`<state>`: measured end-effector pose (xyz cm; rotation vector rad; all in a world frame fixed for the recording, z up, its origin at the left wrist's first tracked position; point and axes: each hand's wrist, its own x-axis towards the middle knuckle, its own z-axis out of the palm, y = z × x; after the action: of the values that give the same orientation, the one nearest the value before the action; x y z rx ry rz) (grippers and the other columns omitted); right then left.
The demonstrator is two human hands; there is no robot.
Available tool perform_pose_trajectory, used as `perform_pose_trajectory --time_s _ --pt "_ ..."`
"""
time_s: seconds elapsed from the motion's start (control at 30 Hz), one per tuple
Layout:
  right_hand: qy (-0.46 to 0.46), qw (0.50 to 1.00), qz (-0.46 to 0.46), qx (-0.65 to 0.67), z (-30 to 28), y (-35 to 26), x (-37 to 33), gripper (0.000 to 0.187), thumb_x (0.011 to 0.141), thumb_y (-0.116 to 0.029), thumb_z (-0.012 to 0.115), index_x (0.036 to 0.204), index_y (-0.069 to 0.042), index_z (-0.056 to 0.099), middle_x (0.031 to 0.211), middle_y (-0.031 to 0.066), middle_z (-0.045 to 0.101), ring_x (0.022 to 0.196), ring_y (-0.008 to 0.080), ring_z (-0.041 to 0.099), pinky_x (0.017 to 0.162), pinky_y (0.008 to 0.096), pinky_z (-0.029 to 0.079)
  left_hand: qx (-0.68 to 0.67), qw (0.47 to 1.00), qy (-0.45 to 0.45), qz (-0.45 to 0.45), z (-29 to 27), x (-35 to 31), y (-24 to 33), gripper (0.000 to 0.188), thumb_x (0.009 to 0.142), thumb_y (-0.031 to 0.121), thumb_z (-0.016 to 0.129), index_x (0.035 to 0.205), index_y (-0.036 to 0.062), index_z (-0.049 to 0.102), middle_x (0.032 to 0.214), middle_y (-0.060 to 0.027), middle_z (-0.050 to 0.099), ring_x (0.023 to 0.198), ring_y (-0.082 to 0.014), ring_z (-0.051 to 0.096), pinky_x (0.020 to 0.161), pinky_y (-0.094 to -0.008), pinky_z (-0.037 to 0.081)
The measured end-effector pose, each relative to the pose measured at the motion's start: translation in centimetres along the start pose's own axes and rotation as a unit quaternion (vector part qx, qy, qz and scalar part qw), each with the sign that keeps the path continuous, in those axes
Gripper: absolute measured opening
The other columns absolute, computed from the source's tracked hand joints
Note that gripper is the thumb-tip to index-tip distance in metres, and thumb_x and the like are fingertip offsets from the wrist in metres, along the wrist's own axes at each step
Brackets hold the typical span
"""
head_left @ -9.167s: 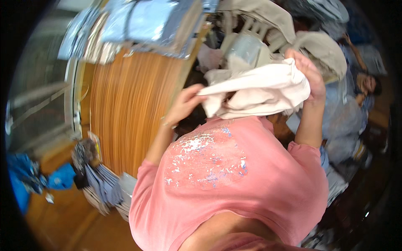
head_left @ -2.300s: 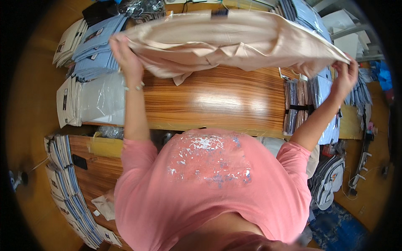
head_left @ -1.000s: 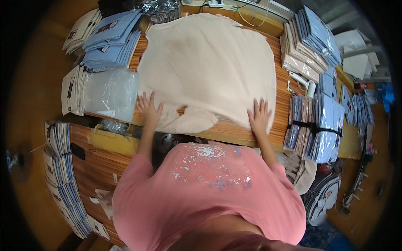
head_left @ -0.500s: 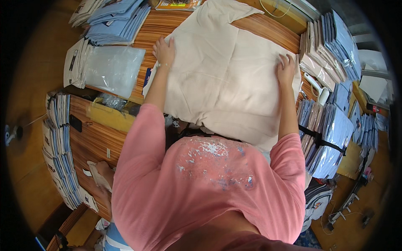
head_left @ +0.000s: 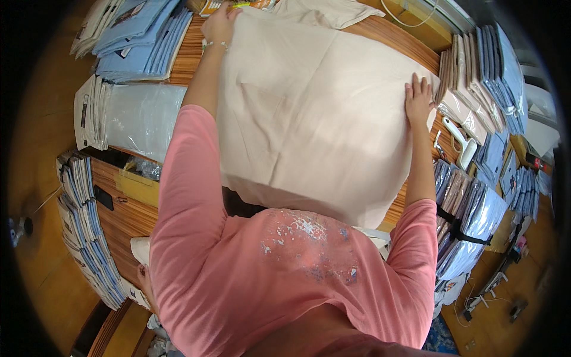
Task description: The person folds shirts using a cardboard template, places them into plastic bags, and stacks the packaged shirts together before tying them with a ribbon.
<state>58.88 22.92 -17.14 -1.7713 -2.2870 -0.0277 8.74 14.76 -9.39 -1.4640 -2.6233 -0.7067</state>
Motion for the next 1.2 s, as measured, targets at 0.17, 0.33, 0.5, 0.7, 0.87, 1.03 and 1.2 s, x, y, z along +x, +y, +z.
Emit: perform_pose_trajectory --time_s 0.17,0.33,0.5,0.7,0.87,1.03,1.2 --pt "0.084 0.994 -0.049 0.042 -5.7 -3.9 -7.4 0.046 0.090 -0.034 0.047 0.134 -0.018 0.042 0.140 0.0159 0.032 0.132 0.0341 0.025 0.104 0.0567 0.017 -0.127 0.975 0.128 0.132 -0.1 -8.3 -4.0 0.029 0.089 0.027 0.049 0.107 0.0075 0.060 0.103 -0.0133 0.061 0.101 -0.0312 0.053 0.085 -0.0397 0.041" --pt "-0.066 0.997 -0.008 0.035 -6.0 -2.8 -14.5 0.044 0.091 -0.030 0.047 0.132 -0.015 0.043 0.140 0.0186 0.032 0.133 0.0349 0.023 0.105 0.0554 0.016 -0.045 0.977 -0.098 0.186 -2.4 -18.4 -5.7 0.041 0.089 0.026 0.051 0.128 0.0122 0.047 0.133 -0.0115 0.043 0.128 -0.0281 0.033 0.105 -0.0477 0.022" --pt "0.044 0.999 -0.013 -0.009 -6.1 -1.1 -13.0 0.050 0.092 -0.032 0.044 0.137 -0.013 0.036 0.142 0.0182 0.029 0.134 0.0344 0.020 0.105 0.0561 0.016 -0.021 0.980 -0.139 0.143 -2.1 -20.7 -4.4 0.051 0.089 0.032 0.049 0.137 0.0170 0.037 0.145 -0.0095 0.027 0.135 -0.0274 0.021 0.105 -0.0559 0.015" --pt "-0.131 0.991 0.023 -0.006 -8.5 -2.0 -27.2 0.061 0.086 -0.032 0.051 0.141 -0.016 0.030 0.147 0.0132 0.021 0.137 0.0327 0.015 0.109 0.0532 0.007 0.051 0.982 -0.141 0.114 -3.6 -27.5 -4.4 0.056 0.089 0.035 0.049 0.139 0.0152 0.033 0.145 -0.0122 0.026 0.135 -0.0317 0.018 0.106 -0.0563 0.013" --pt "-0.036 0.999 0.014 0.027 -10.0 -2.7 -26.4 0.062 0.086 -0.033 0.051 0.141 -0.014 0.029 0.148 0.0132 0.019 0.138 0.0310 0.013 0.109 0.0521 0.006 -0.137 0.984 -0.078 0.087 -5.3 -27.6 -4.0 0.052 0.088 0.023 0.052 0.136 0.0133 0.036 0.143 -0.0142 0.027 0.135 -0.0337 0.019 0.106 -0.0552 0.015" --pt "0.023 0.995 -0.005 0.093 -10.7 -5.0 -27.5 0.063 0.087 -0.032 0.052 0.140 -0.008 0.027 0.146 0.0174 0.021 0.136 0.0339 0.015 0.108 0.0535 0.007 -0.113 0.991 0.061 0.032 -10.1 -24.1 -11.9 0.035 0.087 0.015 0.051 0.121 0.0067 0.049 0.125 -0.0154 0.047 0.122 -0.0341 0.038 0.099 -0.0454 0.031" --pt "0.022 0.985 -0.023 0.171 -9.8 -6.6 -27.7 0.060 0.087 -0.026 0.054 0.138 -0.005 0.030 0.142 0.0198 0.027 0.132 0.0357 0.023 0.107 0.0498 0.016 -0.071 0.997 -0.014 -0.034 -12.0 -25.1 -18.0 0.042 0.086 0.027 0.055 0.123 0.0071 0.049 0.123 -0.0156 0.051 0.120 -0.0308 0.043 0.099 -0.0405 0.034"
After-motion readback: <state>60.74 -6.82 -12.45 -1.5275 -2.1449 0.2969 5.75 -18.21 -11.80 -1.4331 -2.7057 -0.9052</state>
